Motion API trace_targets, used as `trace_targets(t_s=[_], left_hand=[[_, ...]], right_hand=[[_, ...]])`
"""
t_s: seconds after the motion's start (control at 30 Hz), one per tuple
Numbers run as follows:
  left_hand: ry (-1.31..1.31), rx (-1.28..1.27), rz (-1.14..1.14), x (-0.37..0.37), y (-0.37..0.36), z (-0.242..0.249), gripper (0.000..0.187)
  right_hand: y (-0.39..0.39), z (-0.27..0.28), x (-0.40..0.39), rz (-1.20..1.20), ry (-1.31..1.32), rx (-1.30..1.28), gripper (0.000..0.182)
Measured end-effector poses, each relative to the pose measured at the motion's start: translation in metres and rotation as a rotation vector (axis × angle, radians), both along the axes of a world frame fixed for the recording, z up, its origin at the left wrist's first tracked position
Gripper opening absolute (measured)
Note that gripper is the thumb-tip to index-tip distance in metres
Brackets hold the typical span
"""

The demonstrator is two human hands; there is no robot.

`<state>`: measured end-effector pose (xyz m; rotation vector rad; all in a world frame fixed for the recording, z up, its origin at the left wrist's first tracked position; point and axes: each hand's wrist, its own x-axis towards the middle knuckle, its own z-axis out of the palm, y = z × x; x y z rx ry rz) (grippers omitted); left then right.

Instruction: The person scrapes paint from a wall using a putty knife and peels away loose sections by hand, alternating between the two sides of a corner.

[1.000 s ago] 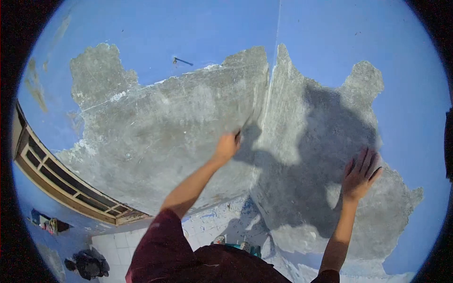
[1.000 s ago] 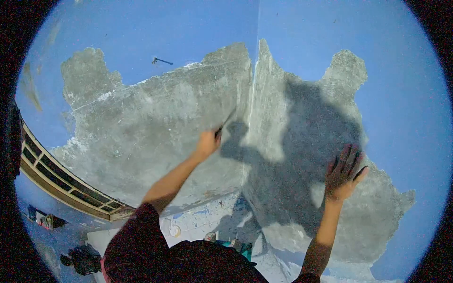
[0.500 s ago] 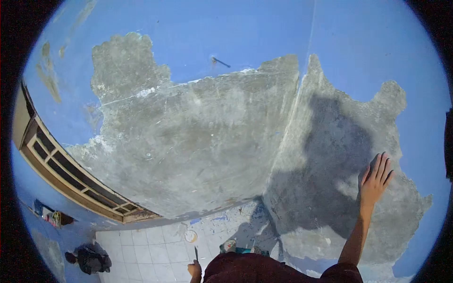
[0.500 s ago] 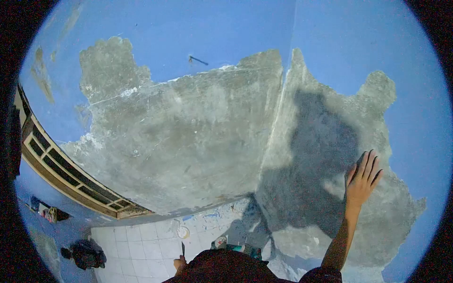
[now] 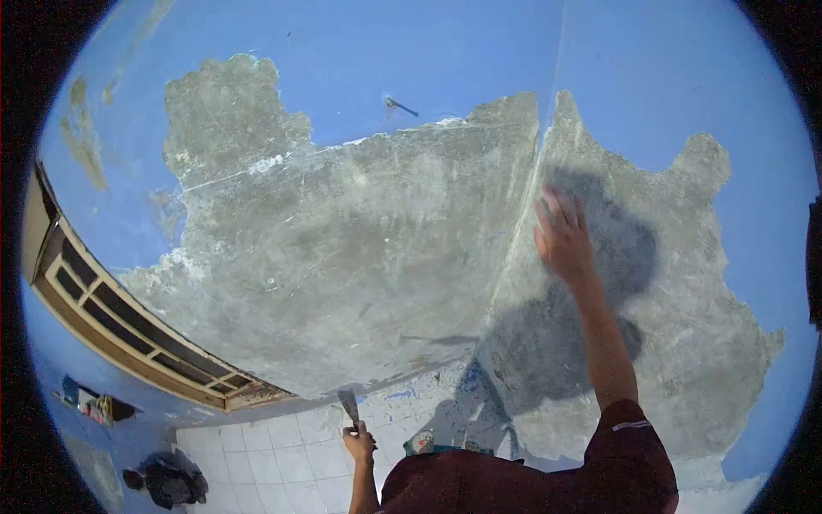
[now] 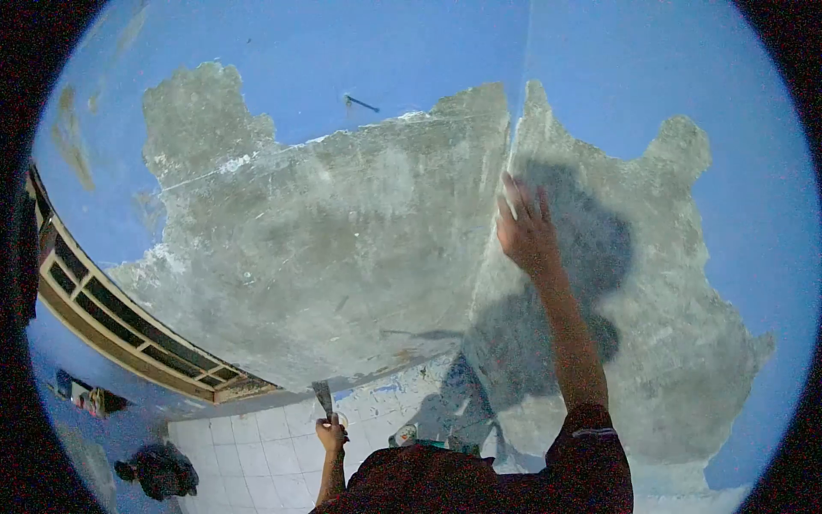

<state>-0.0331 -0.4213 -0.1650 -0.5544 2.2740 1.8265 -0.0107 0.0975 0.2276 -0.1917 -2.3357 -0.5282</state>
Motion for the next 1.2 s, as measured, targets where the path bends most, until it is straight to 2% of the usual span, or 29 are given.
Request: trace_targets(t_s=[0.07,0.1,0.17,0.23,0.27,0.3,0.4,0.47,0.53,0.57,0.67,0.77,0.8,0.97,1.03,1.1,1.2], left_hand=[[0.074,0.127,-0.081,-0.010,0.011,-0.011,0.029],[0.040,0.180,-0.115,-0.006,0.022,0.012,0.028],[-0.050,0.200,-0.157,-0.007,0.046,0.051,0.028],[-0.156,0.218,-0.238,-0.010,0.073,0.081,0.026],[-0.189,0.235,-0.288,-0.018,0.086,0.074,0.028],[-0.203,0.299,-0.353,-0.023,0.103,0.090,0.031],[-0.187,0.493,-0.591,-0.055,0.169,0.150,0.036],[-0.154,0.591,-0.716,-0.083,0.224,0.189,0.032],[-0.036,0.589,-0.851,-0.099,0.283,0.263,0.029],[-0.094,0.721,-0.912,-0.109,0.311,0.289,0.029],[0.024,0.631,-1.011,-0.142,0.394,0.358,0.025],[0.076,0.638,-1.090,-0.155,0.459,0.417,0.037],[0.133,0.615,-1.095,-0.157,0.477,0.427,0.041],[0.278,0.601,-0.980,-0.160,0.531,0.439,0.039],[0.300,0.551,-0.922,-0.156,0.536,0.437,0.037],[0.280,0.658,-0.879,-0.156,0.531,0.430,0.036],[0.294,0.637,-0.847,-0.162,0.540,0.439,0.036]], right_hand=[[0.020,0.023,0.000,-0.097,0.107,0.076,0.045],[0.032,0.037,0.003,-0.180,0.209,0.153,0.044],[0.060,0.072,0.026,-0.232,0.365,0.136,0.047],[0.070,0.096,0.047,-0.481,0.420,0.234,0.050],[0.070,0.105,0.056,-0.483,0.422,0.236,0.050],[0.068,0.110,0.066,-0.568,0.417,0.251,0.052],[0.082,0.106,0.080,-0.684,0.388,0.261,0.057],[0.087,0.101,0.078,-0.742,0.254,0.384,0.059],[0.085,0.107,0.075,-0.784,0.235,0.369,0.059],[0.083,0.107,0.074,-0.828,0.212,0.350,0.059],[0.087,0.107,0.075,-0.819,0.190,0.271,0.060],[0.092,0.104,0.074,-0.809,0.217,0.291,0.060],[0.093,0.104,0.074,-0.813,0.219,0.289,0.060],[0.093,0.105,0.074,-0.884,0.211,0.386,0.061],[0.094,0.106,0.074,-0.858,0.218,0.365,0.061],[0.096,0.104,0.075,-0.827,0.224,0.342,0.061],[0.097,0.103,0.073,-0.826,0.225,0.335,0.059]])
